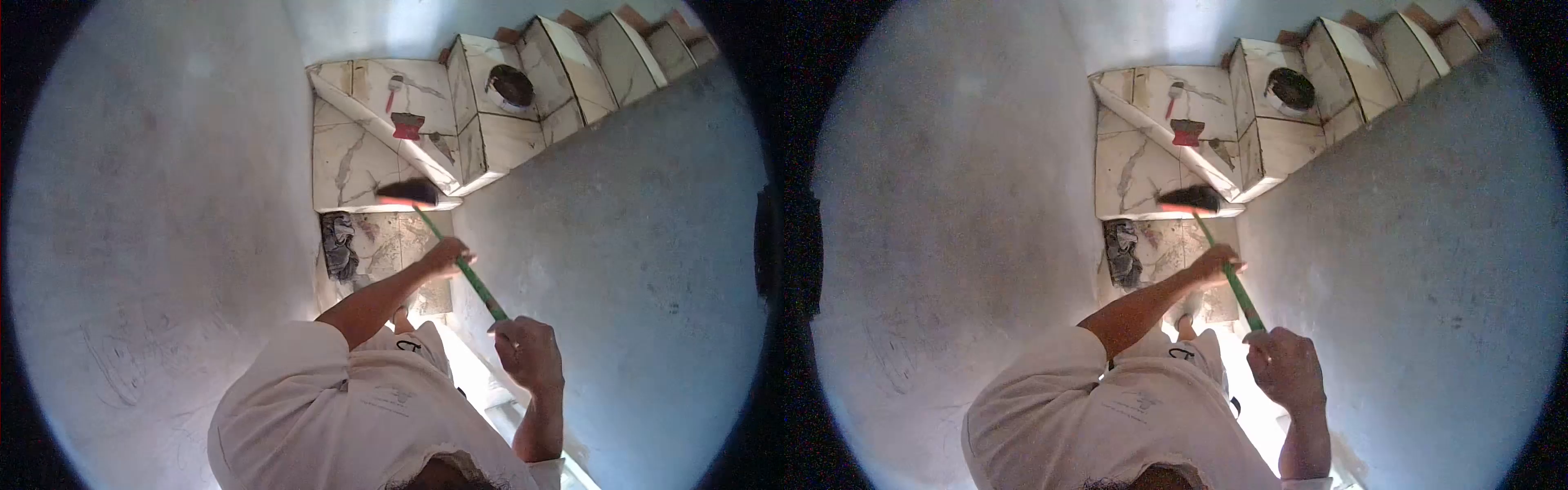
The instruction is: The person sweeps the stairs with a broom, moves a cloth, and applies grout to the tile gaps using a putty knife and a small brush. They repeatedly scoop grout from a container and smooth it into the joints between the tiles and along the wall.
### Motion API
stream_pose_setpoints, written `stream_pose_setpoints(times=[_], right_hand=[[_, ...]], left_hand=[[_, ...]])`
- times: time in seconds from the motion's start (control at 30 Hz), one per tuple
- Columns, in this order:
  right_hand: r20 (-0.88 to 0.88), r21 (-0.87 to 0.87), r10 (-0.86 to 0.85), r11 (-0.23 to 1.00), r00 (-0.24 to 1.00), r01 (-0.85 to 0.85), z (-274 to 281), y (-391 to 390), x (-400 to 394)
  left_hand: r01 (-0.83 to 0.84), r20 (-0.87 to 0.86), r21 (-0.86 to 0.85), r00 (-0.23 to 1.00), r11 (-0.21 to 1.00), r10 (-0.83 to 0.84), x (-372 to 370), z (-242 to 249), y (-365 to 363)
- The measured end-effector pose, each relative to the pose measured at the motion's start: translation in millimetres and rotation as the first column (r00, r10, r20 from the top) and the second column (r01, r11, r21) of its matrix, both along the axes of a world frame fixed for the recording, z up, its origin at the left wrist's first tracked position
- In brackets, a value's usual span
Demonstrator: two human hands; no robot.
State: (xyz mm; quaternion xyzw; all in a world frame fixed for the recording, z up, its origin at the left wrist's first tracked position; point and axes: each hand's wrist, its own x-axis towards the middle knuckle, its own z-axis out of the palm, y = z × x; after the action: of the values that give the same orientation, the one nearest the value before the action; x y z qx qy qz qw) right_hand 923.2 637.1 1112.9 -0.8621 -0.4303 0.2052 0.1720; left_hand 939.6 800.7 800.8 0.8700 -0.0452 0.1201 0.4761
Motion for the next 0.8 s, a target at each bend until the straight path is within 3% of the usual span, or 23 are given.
stream_pose_setpoints(times=[0.03,0.1,0.17,0.23,0.27,0.3,0.33,0.37,0.4,0.43,0.5,0.53,0.57,0.6,0.63,0.67,0.73,0.77,0.8], right_hand=[[0.015,-0.003,0.03,1.0,0.999,-0.03,11,0,-2],[-0.067,-0.052,0.084,0.995,0.994,-0.088,49,-11,-17],[-0.057,0.023,0.148,0.989,0.987,-0.147,78,-8,-26],[-0.03,0.109,0.026,0.994,0.999,-0.022,99,7,-42],[0.097,0.035,0.152,0.987,0.984,-0.156,96,15,-41],[0.096,0.035,0.212,0.976,0.972,-0.216,86,29,-37],[0.098,0.036,0.271,0.961,0.958,-0.276,71,49,-33],[0.015,-0.023,0.22,0.975,0.975,-0.219,56,78,-38],[0.018,0.053,0.27,0.961,0.963,-0.271,32,108,-40],[0.055,0.086,0.325,0.941,0.944,-0.328,5,136,-41],[0.071,0.146,0.411,0.897,0.909,-0.417,-51,185,-44],[0.095,0.137,0.471,0.866,0.877,-0.481,-63,202,-49],[0.094,0.128,0.481,0.862,0.872,-0.49,-62,201,-51],[0.059,-0.011,0.546,0.838,0.836,-0.546,-52,200,-56],[0.007,-0.148,0.593,0.797,0.805,-0.586,-41,194,-63],[0.018,-0.161,0.615,0.78,0.789,-0.604,-23,179,-63],[-0.01,-0.185,0.624,0.767,0.782,-0.614,21,141,-49],[-0.039,-0.193,0.612,0.771,0.79,-0.607,44,127,-44],[0.012,-0.207,0.594,0.789,0.805,-0.579,67,113,-42]], left_hand=[[0.026,0.106,0.072,0.994,0.997,-0.033,-7,12,-3],[0.055,0.107,-0.017,0.993,0.998,-0.053,-27,41,-23],[0.026,0.046,-0.022,0.999,0.999,-0.025,-43,84,-20],[0.004,-0.004,-0.01,1.0,1.0,-0.004,-50,94,-5],[-0.1,0.04,0.064,0.994,0.993,0.098,-47,91,17],[-0.204,0.085,0.134,0.977,0.97,0.194,-45,87,41],[-0.33,0.156,0.059,0.935,0.942,0.318,-40,62,67],[-0.443,0.219,-0.024,0.872,0.896,0.437,-35,38,99],[-0.438,0.35,-0.145,0.816,0.887,0.46,-42,48,136],[-0.515,0.299,-0.099,0.8,0.851,0.519,-42,12,171],[-0.706,0.488,-0.15,0.556,0.692,0.673,-53,-23,214],[-0.719,0.374,-0.113,0.609,0.686,0.699,-70,-28,219],[-0.728,0.246,-0.079,0.647,0.681,0.721,-84,-35,212],[-0.749,0.309,-0.109,0.599,0.653,0.739,-84,-55,201],[-0.75,0.358,-0.08,0.593,0.657,0.721,-93,-35,181],[-0.667,0.234,-0.275,0.652,0.692,0.722,-99,-23,152],[-0.68,0.263,-0.2,0.656,0.706,0.707,-99,-11,93],[-0.651,0.22,-0.255,0.681,0.715,0.698,-97,9,69],[-0.657,0.166,-0.096,0.73,0.747,0.663,-97,37,54]])
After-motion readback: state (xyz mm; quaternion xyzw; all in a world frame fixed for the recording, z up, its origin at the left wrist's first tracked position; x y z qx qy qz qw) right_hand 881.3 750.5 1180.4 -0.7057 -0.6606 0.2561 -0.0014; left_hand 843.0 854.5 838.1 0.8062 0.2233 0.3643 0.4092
